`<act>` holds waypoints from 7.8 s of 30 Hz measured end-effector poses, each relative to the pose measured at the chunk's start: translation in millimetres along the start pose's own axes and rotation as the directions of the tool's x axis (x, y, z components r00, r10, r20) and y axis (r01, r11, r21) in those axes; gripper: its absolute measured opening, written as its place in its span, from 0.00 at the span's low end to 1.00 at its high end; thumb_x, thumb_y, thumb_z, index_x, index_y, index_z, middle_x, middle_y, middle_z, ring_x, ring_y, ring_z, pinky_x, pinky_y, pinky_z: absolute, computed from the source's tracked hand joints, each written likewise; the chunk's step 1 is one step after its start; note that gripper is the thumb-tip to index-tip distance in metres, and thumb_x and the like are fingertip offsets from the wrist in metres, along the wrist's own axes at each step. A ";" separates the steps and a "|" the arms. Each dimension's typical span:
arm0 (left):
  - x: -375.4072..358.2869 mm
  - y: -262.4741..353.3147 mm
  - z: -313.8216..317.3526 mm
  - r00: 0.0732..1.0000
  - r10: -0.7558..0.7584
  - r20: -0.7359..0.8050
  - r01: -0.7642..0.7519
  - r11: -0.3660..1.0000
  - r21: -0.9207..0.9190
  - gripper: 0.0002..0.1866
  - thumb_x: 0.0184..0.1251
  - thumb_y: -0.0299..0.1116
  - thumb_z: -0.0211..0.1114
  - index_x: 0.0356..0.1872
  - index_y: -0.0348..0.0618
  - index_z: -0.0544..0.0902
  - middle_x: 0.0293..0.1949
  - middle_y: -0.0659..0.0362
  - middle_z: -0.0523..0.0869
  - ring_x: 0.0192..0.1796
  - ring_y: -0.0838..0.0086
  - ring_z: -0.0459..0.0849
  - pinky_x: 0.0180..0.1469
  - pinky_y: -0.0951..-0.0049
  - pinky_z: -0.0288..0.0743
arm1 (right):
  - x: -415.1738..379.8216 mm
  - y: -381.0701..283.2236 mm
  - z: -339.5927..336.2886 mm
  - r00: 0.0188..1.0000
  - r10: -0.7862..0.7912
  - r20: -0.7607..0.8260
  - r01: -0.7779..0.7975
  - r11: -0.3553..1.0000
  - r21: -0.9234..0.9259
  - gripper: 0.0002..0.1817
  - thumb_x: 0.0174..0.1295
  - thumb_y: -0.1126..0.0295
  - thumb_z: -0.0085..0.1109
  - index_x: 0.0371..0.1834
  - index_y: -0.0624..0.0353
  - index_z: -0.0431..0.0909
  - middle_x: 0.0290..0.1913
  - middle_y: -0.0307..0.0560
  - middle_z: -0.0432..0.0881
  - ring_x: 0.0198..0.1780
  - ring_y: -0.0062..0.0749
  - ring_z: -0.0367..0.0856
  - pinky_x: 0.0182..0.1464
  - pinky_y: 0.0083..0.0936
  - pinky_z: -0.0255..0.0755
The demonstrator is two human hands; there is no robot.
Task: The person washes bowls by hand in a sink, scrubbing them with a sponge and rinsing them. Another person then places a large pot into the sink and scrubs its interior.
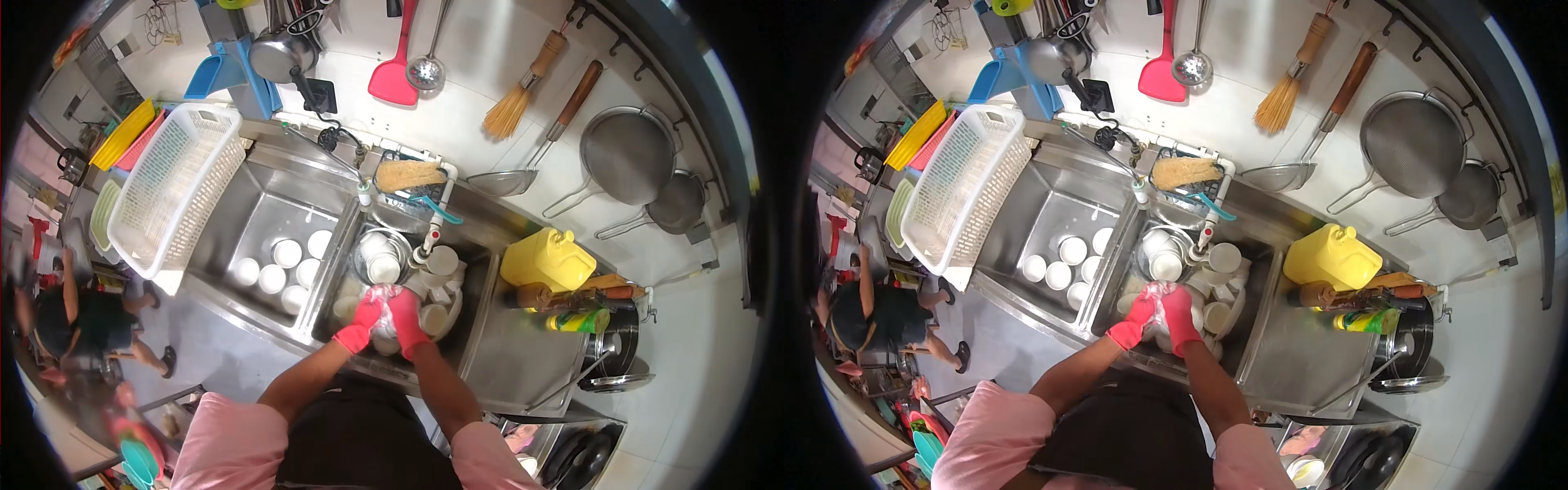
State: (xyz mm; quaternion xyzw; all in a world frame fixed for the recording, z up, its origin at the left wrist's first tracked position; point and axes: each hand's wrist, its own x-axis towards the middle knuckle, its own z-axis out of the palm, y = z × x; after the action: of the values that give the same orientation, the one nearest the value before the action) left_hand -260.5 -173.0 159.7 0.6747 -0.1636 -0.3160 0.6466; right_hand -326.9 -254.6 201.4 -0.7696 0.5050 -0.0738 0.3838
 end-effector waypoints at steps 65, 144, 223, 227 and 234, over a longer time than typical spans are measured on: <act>142.9 -11.9 -244.1 0.979 -0.105 0.177 -0.169 0.082 0.982 0.13 0.60 0.36 0.65 0.40 0.40 0.87 0.42 0.47 0.87 0.47 0.55 0.85 0.52 0.61 0.76 | -95.5 -1.2 -92.6 0.964 0.255 0.072 -0.261 0.961 0.092 0.14 0.65 0.66 0.61 0.52 0.59 0.82 0.48 0.48 0.83 0.45 0.26 0.81 0.43 0.28 0.75; 19.6 60.5 -32.9 0.911 -0.244 0.334 0.059 0.875 0.480 0.17 0.67 0.38 0.61 0.52 0.40 0.84 0.48 0.45 0.87 0.52 0.54 0.86 0.52 0.61 0.78 | -13.7 -42.9 -50.5 0.966 0.100 0.240 -0.244 0.668 0.703 0.31 0.63 0.60 0.57 0.69 0.53 0.63 0.64 0.55 0.71 0.52 0.52 0.79 0.48 0.41 0.75; -18.5 87.1 -6.9 0.998 -0.055 -0.023 0.059 0.972 0.226 0.26 0.61 0.19 0.61 0.62 0.37 0.72 0.49 0.52 0.83 0.51 0.68 0.82 0.53 0.71 0.77 | -86.3 -94.2 -89.6 0.918 -0.005 -0.397 0.211 0.854 0.475 0.18 0.72 0.63 0.54 0.57 0.63 0.76 0.47 0.49 0.85 0.45 0.31 0.82 0.49 0.27 0.74; -32.9 119.2 -25.2 0.825 -0.409 0.390 0.510 0.836 -0.201 0.25 0.61 0.20 0.63 0.61 0.41 0.73 0.45 0.53 0.85 0.41 0.67 0.86 0.37 0.71 0.83 | -46.7 -54.2 -98.5 0.993 -0.116 0.021 0.044 0.533 0.845 0.19 0.70 0.63 0.57 0.57 0.64 0.75 0.51 0.49 0.84 0.51 0.32 0.82 0.56 0.24 0.73; -35.1 94.1 -38.1 0.456 -0.123 0.882 0.417 0.905 -0.089 0.20 0.71 0.42 0.61 0.58 0.43 0.75 0.38 0.50 0.82 0.27 0.68 0.82 0.16 0.73 0.76 | -32.1 8.3 -41.4 0.977 -0.102 -0.187 0.213 0.501 0.839 0.20 0.73 0.56 0.52 0.51 0.64 0.78 0.43 0.46 0.83 0.43 0.31 0.83 0.48 0.31 0.78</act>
State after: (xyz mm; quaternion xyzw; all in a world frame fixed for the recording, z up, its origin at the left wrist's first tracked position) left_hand -244.7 -131.9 257.7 0.3407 -0.3034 -0.7284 0.5112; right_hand -369.1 -250.8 233.5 -0.5188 0.3519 -0.3901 0.6744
